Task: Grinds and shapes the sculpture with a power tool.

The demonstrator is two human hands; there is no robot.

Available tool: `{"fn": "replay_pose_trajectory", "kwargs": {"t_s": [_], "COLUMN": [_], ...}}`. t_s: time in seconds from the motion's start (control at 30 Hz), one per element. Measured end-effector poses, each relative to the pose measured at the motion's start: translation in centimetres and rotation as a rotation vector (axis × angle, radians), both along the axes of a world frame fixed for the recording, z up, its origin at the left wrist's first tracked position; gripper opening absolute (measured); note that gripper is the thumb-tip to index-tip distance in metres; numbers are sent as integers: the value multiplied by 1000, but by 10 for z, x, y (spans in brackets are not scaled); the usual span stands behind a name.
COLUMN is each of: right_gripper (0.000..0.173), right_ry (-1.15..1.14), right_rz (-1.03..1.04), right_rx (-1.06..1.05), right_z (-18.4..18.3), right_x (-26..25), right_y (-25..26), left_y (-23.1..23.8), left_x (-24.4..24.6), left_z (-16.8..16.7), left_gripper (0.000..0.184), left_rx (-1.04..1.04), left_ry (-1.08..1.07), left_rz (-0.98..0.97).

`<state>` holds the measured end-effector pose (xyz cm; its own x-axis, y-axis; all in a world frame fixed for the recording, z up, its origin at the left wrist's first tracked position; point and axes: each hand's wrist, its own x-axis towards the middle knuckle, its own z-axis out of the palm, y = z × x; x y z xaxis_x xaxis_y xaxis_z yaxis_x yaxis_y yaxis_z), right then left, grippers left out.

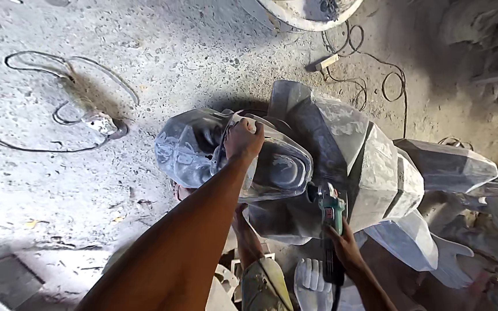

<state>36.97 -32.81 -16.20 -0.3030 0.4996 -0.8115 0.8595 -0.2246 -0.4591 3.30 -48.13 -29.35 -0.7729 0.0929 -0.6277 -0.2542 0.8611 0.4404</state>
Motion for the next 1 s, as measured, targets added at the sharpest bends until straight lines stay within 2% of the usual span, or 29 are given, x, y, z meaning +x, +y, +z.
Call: {"fn": "replay_pose_trajectory", "kwargs": {"t_s": [0.07,0.13,0.27,0.4,0.53,0.73,1.0], "right_gripper": [57,52,50,43,39,33,30], "right_ry": [55,51,162,312,469,574,572], "right_rz": [-287,-474,-724,-941,-1136,-1422,-1528], "right_rx": [-152,-249,-385,-473,-489,-498,-358], "right_z": [1,-2,-23,-42,-58,-63,-73], "right_x": [10,18,27,7,-22,-65,-102], "right_y": [-33,-63,-115,-151,-173,-178,-179], "left_y": [0,0,2,4,3,5,5], "left_x": [0,0,0,0,-1,0,0], "left_z": [0,1,0,1,1,1,1], "left_gripper": [51,50,48,48,50,48,48], "left_rx": [-2,3,-19,-21,-20,-24,-34], "left_ry": [10,9,17,42,60,90,99], "left_rz": [-2,-3,-12,-31,-78,-85,-110]}}
